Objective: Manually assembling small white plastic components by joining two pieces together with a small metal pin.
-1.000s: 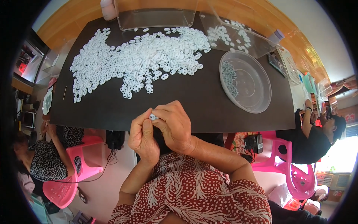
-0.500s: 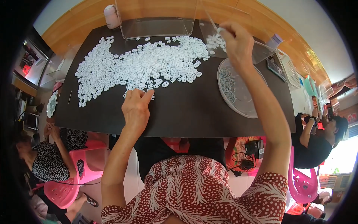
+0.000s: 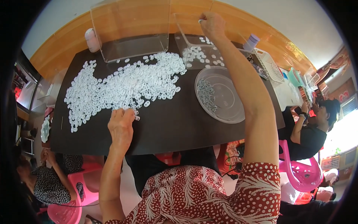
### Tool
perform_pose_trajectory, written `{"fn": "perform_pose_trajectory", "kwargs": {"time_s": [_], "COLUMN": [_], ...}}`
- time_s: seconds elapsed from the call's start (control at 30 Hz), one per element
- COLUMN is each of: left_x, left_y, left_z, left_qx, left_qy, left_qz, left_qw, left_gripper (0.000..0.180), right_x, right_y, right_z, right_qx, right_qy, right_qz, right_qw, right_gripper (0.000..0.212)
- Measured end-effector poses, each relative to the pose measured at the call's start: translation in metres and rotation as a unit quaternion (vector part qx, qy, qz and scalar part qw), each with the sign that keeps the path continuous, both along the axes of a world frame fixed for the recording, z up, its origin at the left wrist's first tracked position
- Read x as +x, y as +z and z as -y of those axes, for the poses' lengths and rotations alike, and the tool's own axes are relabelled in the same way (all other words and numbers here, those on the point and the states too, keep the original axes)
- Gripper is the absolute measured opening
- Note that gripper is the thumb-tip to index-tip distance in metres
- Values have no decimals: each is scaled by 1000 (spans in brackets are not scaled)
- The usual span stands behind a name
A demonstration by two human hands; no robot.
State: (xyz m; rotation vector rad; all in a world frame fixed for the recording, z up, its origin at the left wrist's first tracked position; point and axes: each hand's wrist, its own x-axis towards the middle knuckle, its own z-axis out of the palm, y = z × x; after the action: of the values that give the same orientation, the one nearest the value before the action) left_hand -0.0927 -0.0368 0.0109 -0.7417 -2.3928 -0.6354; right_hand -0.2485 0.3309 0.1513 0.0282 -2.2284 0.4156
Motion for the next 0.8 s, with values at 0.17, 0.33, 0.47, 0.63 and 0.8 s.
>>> {"fn": "perform_pose_trajectory", "kwargs": {"time_s": [0.17,0.33,0.47,0.63,0.8], "left_x": [8,28,39,51,57], "left_y": [12,2,-3,-8,-2], "left_z": [4,-2,-13,-17,-14], "left_qx": [191,408,492,563,578], "left_qy": [-24,-39,-82,-97,-103], "left_qz": [85,292,366,407,433], "left_qw": [978,864,786,713,683], "left_gripper": [10,9,13,12,11], "right_x": [23,95,128,131,136], "right_y": [-8,-49,-100,-122,-116], "right_z": [-7,80,129,158,123], "right_qx": [123,-26,-11,74,100], "right_qy": [-39,176,313,303,290], "right_qz": [25,74,129,119,75], "right_qw": [991,981,941,943,949], "right_gripper": [16,12,10,10,10]}}
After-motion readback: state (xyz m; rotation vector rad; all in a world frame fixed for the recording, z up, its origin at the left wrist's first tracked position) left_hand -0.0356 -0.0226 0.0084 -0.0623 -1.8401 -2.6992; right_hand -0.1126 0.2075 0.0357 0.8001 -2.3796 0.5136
